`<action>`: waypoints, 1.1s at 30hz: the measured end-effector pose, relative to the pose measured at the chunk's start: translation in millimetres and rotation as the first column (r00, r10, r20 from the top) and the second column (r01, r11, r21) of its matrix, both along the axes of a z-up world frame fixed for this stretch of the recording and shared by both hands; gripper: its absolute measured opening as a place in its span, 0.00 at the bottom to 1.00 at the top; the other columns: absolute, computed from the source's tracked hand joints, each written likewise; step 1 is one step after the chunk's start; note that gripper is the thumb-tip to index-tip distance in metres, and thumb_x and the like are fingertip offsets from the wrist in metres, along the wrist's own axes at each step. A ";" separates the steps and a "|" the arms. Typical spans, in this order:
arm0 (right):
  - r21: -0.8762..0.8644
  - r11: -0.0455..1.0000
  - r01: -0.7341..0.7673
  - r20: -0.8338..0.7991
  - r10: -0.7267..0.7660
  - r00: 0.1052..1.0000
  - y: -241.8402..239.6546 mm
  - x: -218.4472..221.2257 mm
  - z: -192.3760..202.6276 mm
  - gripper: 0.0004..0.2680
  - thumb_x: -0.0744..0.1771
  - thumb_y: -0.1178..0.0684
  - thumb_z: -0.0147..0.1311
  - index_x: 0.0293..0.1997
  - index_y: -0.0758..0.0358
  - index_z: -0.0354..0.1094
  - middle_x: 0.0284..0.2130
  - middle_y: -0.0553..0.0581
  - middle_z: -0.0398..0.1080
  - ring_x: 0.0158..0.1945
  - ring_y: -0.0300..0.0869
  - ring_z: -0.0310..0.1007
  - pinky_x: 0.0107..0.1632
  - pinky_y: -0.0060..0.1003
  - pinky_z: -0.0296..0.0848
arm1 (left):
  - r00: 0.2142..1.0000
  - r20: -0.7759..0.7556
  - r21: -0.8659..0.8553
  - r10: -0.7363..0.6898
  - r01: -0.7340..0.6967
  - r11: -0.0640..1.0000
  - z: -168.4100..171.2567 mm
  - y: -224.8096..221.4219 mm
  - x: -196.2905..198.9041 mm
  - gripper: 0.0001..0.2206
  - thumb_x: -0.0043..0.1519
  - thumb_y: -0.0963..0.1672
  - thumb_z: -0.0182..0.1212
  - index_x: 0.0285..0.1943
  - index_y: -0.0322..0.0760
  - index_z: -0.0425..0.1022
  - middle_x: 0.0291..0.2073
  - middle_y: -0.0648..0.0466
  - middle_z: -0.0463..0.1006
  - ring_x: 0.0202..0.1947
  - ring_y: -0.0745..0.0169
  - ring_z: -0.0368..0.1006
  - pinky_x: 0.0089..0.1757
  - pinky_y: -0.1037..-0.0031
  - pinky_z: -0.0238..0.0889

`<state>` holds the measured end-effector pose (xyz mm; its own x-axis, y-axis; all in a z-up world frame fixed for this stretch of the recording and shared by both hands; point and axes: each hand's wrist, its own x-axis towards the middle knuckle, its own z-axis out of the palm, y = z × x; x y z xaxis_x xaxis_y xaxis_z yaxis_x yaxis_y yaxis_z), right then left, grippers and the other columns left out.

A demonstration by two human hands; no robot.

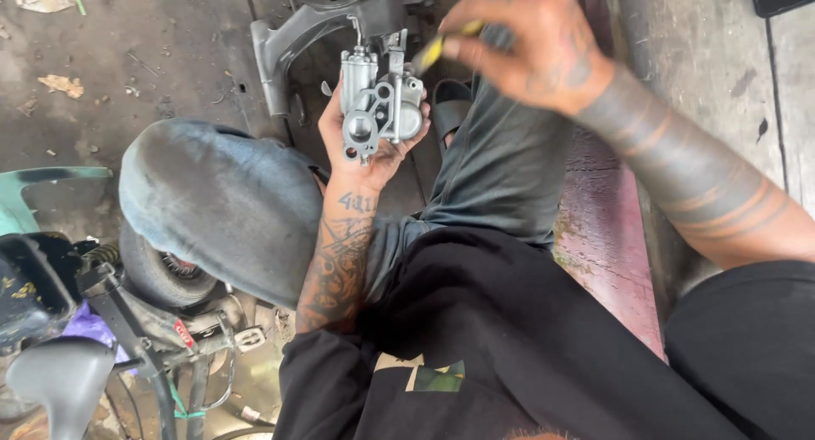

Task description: Cleaning a motorcycle carburetor component by scrubbing it with a small brush to remove dirt and grime.

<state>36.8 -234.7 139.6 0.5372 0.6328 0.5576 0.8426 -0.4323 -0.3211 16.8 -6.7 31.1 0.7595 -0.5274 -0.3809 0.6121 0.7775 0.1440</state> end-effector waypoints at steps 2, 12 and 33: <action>0.035 0.999 -0.016 -0.029 0.017 0.999 6.4 -5.9 0.6 0.04 0.72 0.60 0.65 0.43 0.68 0.76 0.34 0.61 0.72 0.38 0.52 0.69 0.46 0.51 0.66 | 1.000 -0.010 0.003 0.007 -0.007 1.000 5.8 -1.4 0.6 0.30 0.63 0.55 0.52 0.61 0.25 0.74 0.50 0.36 0.79 0.40 0.32 0.78 0.43 0.51 0.75; -0.136 0.990 0.045 0.035 -0.041 0.999 5.2 -9.8 -14.3 0.08 0.74 0.47 0.62 0.42 0.59 0.77 0.33 0.53 0.70 0.43 0.48 0.69 0.65 0.49 0.46 | 0.999 0.042 -0.008 0.019 -0.019 1.000 9.3 -3.6 -2.8 0.28 0.65 0.56 0.51 0.55 0.25 0.77 0.42 0.39 0.81 0.38 0.34 0.79 0.36 0.48 0.77; -0.263 0.943 0.206 0.171 -0.165 0.971 -8.1 -15.5 -4.6 0.03 0.74 0.53 0.65 0.47 0.58 0.80 0.38 0.56 0.73 0.46 0.54 0.72 0.64 0.53 0.50 | 0.998 0.005 0.016 0.070 -0.070 0.997 -9.2 -14.7 1.1 0.26 0.60 0.58 0.59 0.46 0.33 0.80 0.37 0.43 0.83 0.35 0.41 0.81 0.38 0.50 0.76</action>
